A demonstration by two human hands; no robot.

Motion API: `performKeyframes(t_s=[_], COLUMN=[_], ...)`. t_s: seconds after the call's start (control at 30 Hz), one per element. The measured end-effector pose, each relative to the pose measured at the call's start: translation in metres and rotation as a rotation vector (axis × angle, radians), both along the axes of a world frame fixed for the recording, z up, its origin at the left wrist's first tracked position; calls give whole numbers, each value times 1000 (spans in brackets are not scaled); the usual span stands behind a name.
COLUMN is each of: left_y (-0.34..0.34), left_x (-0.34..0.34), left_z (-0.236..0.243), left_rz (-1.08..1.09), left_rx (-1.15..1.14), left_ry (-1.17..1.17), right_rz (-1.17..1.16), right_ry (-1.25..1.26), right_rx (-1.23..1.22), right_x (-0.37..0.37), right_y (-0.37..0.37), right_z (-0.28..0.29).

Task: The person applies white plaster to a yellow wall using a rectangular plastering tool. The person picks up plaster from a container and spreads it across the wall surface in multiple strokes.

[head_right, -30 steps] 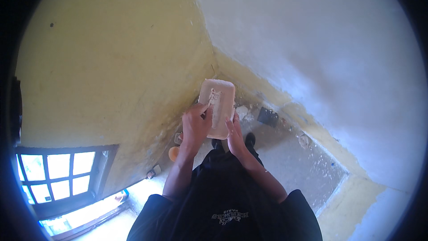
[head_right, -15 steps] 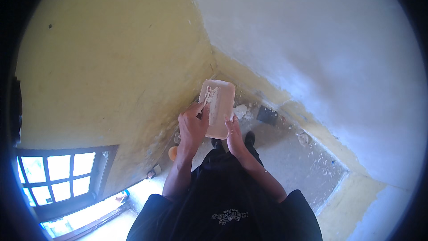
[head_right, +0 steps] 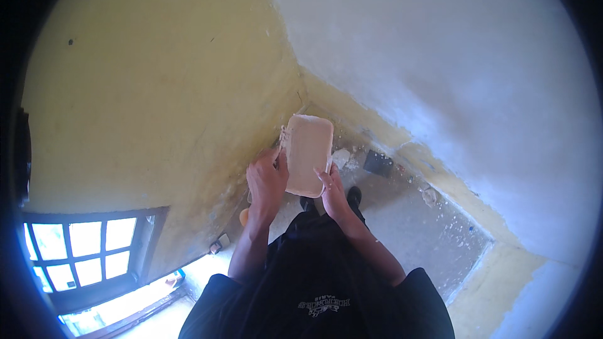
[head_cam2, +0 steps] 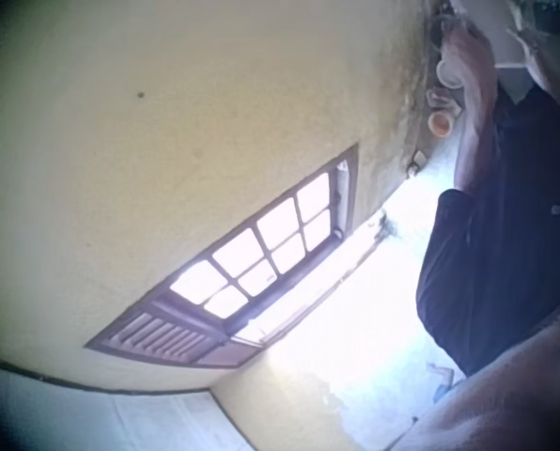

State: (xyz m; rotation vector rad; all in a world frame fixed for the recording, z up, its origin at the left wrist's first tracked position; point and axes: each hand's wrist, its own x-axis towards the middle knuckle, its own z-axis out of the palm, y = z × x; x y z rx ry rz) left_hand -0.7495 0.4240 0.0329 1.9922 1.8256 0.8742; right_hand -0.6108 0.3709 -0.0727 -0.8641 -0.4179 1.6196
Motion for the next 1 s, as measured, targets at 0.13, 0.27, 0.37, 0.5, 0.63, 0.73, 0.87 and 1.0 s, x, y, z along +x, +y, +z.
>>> performKeyframes(t_s=[0.13,0.27,0.37,0.5,0.63,0.73,0.87,1.0], left_y=[2,-4,-8,5,9,-1,-3,3], left_x=[11,24,29,27,42,62,68,68], left_z=[-15,-32,-26,-22,-36,-35,-23,-18], left_rz=[42,-27,-82,-15,-64,-181,-213,-85], left_rx=[7,-23,-41,-27,47,92,21,25], left_ry=[105,67,-32,8,26,-3,-80,7], right_rz=[29,61,39,55,40,-2,30,9], right_ry=[7,-106,-86,-132,-121,-183,-148,-192], right_rx=[23,25,-18,-39,-17,50,-3,9], right_x=[0,1,5,12,19,29,47,60], right_y=[2,5,2,1,0,1,-1,-5], right_z=[-9,-7,-10,-9,-9,-6,1,-3])
